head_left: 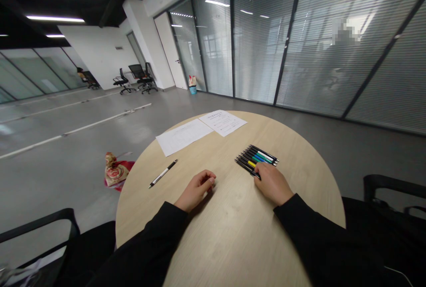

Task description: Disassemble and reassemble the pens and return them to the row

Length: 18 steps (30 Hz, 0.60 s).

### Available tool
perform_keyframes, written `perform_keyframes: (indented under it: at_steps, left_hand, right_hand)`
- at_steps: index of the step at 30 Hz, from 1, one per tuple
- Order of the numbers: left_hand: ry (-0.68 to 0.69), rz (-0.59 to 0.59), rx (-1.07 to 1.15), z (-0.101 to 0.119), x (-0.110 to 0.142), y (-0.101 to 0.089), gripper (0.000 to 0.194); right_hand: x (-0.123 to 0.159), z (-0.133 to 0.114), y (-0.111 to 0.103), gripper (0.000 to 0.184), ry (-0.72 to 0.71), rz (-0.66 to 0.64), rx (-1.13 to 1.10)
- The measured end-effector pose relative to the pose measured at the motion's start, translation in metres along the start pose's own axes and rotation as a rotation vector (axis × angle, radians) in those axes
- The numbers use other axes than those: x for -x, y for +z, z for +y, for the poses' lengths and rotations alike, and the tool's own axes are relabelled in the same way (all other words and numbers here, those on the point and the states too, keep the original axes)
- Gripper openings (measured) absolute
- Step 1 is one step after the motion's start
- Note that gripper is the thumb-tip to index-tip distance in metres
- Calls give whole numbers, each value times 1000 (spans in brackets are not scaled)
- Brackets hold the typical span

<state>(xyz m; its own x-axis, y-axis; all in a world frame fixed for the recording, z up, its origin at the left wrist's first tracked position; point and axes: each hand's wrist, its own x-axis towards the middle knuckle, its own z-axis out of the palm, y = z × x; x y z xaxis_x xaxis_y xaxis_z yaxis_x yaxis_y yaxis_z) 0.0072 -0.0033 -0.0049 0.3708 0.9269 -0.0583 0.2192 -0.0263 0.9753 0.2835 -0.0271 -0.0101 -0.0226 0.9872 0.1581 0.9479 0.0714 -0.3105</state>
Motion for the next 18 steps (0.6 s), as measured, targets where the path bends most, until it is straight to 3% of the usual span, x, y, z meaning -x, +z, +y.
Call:
perform_keyframes:
  at_steps: [10,18]
  left_hand:
    - [-4,-5,2,2,0,-1,35]
    - [45,32,-64,0,-1,-4,32]
  right_hand:
    - [0,2,1,9,-11,-38,15]
    - [-1,3,-1,3,-13,21,-19]
